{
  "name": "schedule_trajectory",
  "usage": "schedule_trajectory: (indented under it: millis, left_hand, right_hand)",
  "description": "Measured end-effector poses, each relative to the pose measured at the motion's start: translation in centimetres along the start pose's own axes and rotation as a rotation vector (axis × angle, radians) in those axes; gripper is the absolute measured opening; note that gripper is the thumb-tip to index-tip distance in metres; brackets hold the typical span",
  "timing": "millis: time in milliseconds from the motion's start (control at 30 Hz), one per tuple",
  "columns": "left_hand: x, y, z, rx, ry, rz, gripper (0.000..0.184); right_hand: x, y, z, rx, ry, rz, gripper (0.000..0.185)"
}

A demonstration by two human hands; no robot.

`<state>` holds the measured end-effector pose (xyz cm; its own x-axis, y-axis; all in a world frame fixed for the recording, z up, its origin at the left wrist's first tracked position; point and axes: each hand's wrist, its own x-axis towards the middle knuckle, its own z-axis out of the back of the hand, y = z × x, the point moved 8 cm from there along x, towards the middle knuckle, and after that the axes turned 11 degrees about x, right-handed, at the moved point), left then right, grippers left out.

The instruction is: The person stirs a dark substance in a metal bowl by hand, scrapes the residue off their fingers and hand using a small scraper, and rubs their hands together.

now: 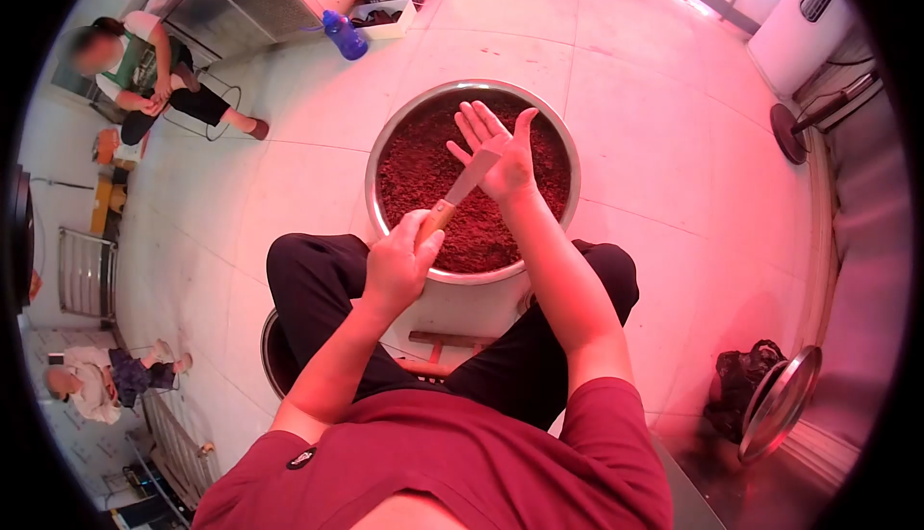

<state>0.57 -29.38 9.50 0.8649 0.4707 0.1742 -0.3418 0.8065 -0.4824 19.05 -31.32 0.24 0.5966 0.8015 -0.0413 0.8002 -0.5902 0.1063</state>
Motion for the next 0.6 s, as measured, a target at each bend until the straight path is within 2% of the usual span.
schedule_trajectory:
  millis: [167, 333, 600]
  left_hand:
    - [0.1, 1.0, -1.4, 0.079, 0.063, 0.077, 0.024]
    - [1.7, 1.6, -1.1, 0.104, -0.006, 0.078, 0.025]
    - [3.2, 2.5, -1.6, 0.068, -0.028, 0.11, 0.026]
  right_hand:
    - [-0.2, -0.7, -0.4, -0.016, 0.028, -0.046, 0.1]
    - [-0.2, -1.3, -0.2, 0.033, 0.053, -0.072, 0.1]
    - [-0.3, -1.5, -0.6, 0.196, 0.089, -0.076, 0.088]
